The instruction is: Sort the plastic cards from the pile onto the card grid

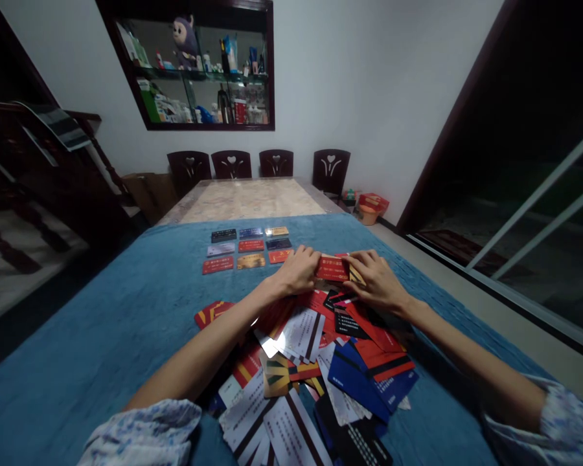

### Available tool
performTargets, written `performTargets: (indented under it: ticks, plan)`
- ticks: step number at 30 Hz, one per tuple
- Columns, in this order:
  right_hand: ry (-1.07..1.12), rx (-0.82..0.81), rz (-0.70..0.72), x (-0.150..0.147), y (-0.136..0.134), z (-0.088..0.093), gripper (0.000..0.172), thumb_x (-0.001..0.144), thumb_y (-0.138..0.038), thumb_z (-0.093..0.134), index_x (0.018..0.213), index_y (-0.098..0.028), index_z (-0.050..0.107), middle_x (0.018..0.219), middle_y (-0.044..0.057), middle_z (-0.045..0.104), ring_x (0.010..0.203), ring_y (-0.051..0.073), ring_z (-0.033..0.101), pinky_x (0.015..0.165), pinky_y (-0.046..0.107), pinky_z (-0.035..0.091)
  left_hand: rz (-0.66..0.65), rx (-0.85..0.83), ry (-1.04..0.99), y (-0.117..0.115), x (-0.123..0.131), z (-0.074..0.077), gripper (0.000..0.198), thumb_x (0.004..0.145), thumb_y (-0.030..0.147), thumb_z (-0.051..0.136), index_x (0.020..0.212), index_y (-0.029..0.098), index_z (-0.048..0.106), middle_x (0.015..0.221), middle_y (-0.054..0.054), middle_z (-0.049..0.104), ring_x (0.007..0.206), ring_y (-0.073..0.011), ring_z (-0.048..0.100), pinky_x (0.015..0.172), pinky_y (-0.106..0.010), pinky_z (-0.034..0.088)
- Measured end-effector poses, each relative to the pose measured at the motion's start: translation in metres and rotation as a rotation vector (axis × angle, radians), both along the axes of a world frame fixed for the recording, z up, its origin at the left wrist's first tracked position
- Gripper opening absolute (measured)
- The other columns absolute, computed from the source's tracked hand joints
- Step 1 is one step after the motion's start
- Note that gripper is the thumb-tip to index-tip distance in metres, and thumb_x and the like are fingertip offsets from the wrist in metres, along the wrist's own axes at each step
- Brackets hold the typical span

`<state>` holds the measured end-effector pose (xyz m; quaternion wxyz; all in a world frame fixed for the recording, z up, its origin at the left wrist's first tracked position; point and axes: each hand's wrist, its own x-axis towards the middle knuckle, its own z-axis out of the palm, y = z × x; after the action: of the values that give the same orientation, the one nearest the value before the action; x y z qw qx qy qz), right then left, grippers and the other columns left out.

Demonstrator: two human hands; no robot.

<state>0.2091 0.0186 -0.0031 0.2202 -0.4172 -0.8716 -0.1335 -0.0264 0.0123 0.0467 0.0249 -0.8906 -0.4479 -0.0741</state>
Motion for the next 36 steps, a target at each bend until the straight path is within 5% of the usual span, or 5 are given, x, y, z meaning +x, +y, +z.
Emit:
performTargets:
  ticks: [18, 36]
  plan:
    - [-0.146, -0.216, 0.144, -0.078, 0.023, 0.022, 0.049, 0.088, -0.042, 0.060, 0.130, -0.018, 0.058, 0.120, 0.015, 0.059, 0.107, 0.028, 0.046, 0.083, 0.039, 0.041, 0.143, 0.003, -0.053, -0.005, -0.075, -0.020, 0.030, 0.083, 0.024, 0.059, 0.111, 0.017, 0.056, 0.119, -0.013, 0.055, 0.112, -0.0282, 0.048, 0.097, -0.044, 0.045]
    - [-0.240, -0.335, 0.206, -0.158, 0.068, 0.033, 0.043, 0.085, -0.041, 0.065, 0.124, -0.021, 0.063, 0.125, 0.014, 0.057, 0.118, 0.031, 0.044, 0.086, 0.040, 0.042, 0.317, -0.052, 0.035, 0.010, -0.137, -0.013, 0.033, 0.086, 0.028, 0.058, 0.117, 0.017, 0.057, 0.124, -0.014, 0.055, 0.120, -0.0307, 0.046, 0.097, -0.047, 0.041]
